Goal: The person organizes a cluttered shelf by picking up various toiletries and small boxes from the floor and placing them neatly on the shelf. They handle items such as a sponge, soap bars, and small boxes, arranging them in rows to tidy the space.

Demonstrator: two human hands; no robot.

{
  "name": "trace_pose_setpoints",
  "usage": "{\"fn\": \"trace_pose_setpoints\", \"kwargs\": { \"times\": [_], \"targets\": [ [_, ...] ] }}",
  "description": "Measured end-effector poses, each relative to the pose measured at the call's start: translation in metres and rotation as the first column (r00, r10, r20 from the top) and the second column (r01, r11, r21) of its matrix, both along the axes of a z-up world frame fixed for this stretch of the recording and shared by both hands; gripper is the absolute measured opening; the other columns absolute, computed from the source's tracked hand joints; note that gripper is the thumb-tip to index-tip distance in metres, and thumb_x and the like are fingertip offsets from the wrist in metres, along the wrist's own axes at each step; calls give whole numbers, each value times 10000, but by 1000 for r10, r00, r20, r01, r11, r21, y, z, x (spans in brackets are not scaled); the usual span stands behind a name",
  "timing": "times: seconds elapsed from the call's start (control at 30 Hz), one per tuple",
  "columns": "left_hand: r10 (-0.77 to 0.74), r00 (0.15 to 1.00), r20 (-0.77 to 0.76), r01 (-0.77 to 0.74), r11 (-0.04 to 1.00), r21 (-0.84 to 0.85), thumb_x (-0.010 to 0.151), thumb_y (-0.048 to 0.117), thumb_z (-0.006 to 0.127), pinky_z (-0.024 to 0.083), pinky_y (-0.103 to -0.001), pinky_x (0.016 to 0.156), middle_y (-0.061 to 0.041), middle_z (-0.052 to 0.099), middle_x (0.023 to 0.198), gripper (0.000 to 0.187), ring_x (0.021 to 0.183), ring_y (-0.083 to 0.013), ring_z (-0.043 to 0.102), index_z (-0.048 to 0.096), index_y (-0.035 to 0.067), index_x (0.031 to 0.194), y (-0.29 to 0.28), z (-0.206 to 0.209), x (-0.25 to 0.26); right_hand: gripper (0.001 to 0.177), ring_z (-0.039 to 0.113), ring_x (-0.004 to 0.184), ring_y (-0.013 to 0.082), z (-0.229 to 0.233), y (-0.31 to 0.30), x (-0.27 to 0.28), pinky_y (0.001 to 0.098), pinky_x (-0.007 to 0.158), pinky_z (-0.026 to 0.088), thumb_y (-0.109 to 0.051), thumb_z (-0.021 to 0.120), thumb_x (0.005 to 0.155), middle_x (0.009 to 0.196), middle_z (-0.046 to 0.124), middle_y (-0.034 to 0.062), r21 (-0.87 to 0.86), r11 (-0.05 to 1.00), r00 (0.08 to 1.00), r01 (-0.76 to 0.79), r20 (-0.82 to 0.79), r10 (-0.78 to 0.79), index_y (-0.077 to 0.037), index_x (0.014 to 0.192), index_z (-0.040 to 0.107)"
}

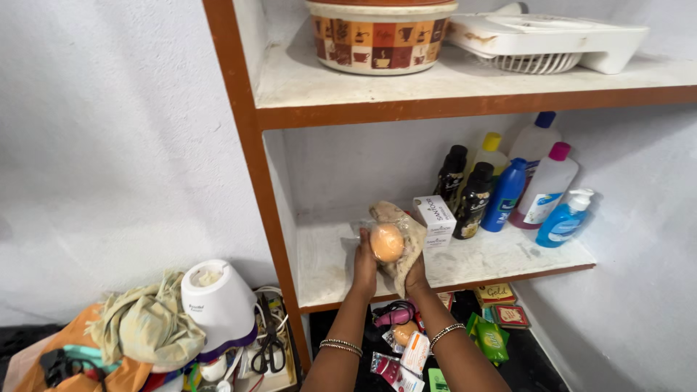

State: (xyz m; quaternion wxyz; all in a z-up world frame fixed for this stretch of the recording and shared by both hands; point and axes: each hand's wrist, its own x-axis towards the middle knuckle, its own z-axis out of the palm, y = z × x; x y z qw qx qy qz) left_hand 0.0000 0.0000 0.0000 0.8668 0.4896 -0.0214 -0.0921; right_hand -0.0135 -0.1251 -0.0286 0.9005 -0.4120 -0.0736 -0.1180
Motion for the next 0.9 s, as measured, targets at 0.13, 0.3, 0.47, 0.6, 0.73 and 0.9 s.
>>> {"fn": "trace_pose_setpoints", "kwargs": {
  "times": [0.13,0.3,0.47,0.6,0.73,0.9],
  "targets": [
    [238,900,366,-357,884,302,1018,331,554,505,-345,960,-240,657,1310,535,1142,-296,650,539,-1,1438,-14,7,-9,500,668,1043,254,-31,-24,18,344,833,598,-256,518,1059,1292,608,185,146,953,954,-264,185,236,35,1461,452],
    [316,678,664,-672,632,386,833,48,724,501,-399,880,-217,641,1121,347,1052,-330,615,588,-43,1139,-12,13,-21,497,623,947,151,-19,-29,9,309,754,549,-289,595,989,1160,636,80,-282,950,988,134,113,-106,7,1382,528],
    [179,888,423,-364,837,408,1043,311,460,528,-363,962,-150,752,1164,392,1076,-269,718,698,70,1241,-13,19,-23,441,659,960,142,13,-18,-2,294,820,581,-321,569,999,1137,661,62,-132,973,982,188,25,-187,-23,1323,560],
    [58,859,509,-224,936,272,1068,545,341,485,-361,1032,-137,706,1291,607,1192,-247,664,622,96,1366,-7,32,-36,403,661,966,152,10,-14,-4,304,827,578,-176,676,945,1134,665,74,-132,930,935,342,151,-322,-2,1289,556],
    [-44,833,551,-142,947,289,991,461,550,482,-339,1013,-152,641,1328,568,1222,-223,609,515,82,1412,-8,47,-52,352,701,907,183,4,-18,-1,306,778,597,-137,609,923,1073,704,97,-121,866,870,485,-38,-492,-8,1249,578],
    [26,882,471,-248,875,416,828,351,811,588,-314,863,-126,762,1081,561,992,-215,755,609,15,1229,-9,50,-48,287,654,891,189,-8,-23,7,309,757,545,-95,625,989,1066,675,108,-105,755,760,647,23,-649,4,1252,567]
  ]
}}
